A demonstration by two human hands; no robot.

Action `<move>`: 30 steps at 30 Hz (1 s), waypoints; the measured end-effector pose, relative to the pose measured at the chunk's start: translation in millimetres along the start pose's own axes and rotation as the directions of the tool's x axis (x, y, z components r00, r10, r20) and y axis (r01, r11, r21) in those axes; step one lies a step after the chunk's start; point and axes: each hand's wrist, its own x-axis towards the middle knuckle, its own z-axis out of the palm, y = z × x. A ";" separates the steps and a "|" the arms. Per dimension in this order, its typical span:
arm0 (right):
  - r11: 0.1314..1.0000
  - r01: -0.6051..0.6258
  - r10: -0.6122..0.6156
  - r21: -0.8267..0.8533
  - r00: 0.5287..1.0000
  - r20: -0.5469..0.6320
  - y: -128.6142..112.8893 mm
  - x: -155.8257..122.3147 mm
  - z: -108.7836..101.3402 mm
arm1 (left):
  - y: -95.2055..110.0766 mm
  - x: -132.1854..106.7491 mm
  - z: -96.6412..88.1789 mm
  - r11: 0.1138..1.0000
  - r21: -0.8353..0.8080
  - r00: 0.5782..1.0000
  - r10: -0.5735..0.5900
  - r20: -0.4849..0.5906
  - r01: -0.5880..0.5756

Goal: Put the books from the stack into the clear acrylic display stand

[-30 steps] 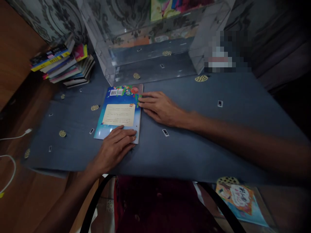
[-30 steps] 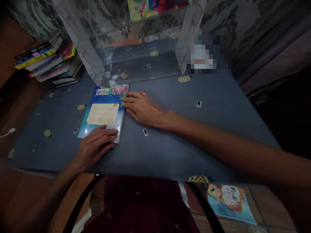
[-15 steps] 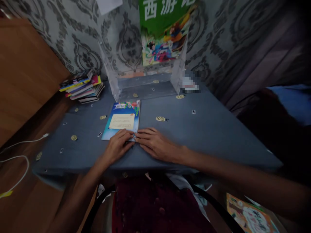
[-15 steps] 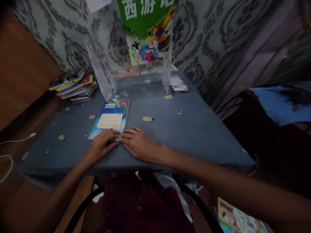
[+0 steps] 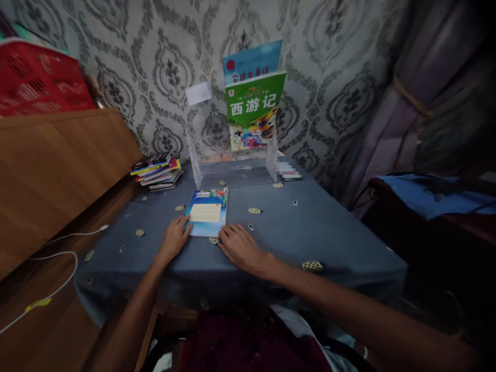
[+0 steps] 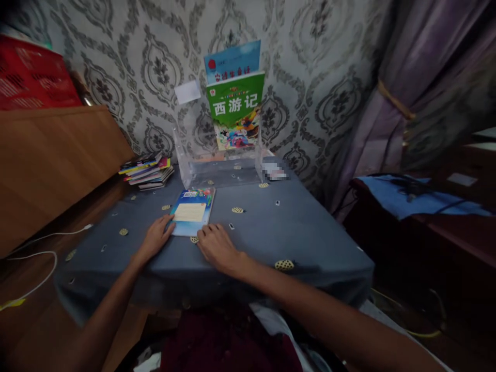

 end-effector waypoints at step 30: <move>0.963 0.049 -0.034 0.266 0.998 -0.061 71.7 57.3 20.3 | 16.1 99.3 14.3 0.997 0.045 0.980 0.045 0.193 -0.055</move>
